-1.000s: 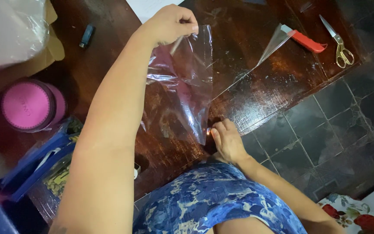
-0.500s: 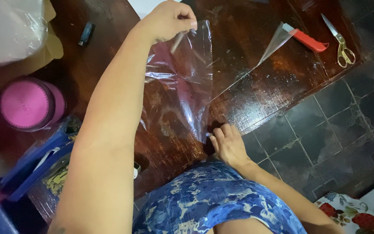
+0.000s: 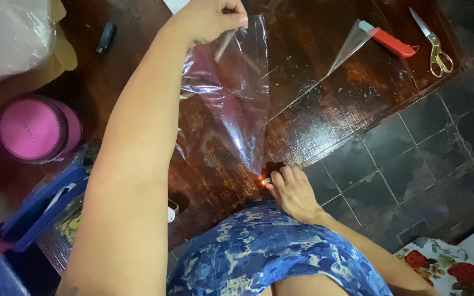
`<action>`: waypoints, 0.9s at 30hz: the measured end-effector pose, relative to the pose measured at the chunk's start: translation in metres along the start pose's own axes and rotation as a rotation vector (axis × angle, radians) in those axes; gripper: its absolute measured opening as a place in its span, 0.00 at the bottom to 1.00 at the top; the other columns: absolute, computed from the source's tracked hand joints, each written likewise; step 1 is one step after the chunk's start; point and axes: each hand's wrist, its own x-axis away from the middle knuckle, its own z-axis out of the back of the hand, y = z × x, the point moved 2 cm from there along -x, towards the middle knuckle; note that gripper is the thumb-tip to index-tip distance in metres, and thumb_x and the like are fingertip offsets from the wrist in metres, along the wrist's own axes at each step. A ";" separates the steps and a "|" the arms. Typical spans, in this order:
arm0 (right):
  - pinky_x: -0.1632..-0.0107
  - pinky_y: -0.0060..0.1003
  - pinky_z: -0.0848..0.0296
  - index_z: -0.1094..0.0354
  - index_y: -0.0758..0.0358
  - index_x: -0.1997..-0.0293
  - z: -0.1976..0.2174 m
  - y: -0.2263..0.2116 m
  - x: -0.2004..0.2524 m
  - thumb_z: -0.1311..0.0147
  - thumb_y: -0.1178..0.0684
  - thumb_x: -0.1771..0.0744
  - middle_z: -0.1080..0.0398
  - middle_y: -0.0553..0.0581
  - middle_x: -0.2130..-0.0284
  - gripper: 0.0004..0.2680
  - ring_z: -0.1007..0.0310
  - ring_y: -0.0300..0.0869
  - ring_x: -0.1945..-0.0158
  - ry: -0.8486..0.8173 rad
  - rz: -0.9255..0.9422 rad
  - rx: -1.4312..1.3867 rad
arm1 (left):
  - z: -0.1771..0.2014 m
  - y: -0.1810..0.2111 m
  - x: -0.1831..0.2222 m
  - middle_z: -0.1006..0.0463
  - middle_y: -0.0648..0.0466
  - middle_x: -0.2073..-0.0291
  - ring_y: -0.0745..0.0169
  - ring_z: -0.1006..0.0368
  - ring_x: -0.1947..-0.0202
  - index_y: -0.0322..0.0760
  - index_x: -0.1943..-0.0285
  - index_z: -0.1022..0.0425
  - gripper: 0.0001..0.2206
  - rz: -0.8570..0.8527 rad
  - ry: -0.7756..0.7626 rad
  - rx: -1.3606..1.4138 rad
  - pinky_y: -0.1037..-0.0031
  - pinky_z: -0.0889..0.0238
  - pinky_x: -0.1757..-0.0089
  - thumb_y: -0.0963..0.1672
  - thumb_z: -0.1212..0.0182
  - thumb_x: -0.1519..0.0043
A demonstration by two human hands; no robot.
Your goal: Manually heat sealing plastic sleeves or packaging sheets using a lighter and aligning printed documents inside them.
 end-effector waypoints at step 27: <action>0.59 0.29 0.24 0.21 0.62 0.62 0.186 0.065 -0.147 0.36 0.57 0.37 0.19 0.48 0.71 0.04 0.23 0.30 0.66 -0.246 0.009 -0.913 | 0.135 0.154 0.194 0.18 0.51 0.70 0.68 0.22 0.72 0.31 0.54 0.22 0.06 0.053 0.771 -0.218 0.76 0.31 0.66 0.42 0.38 0.32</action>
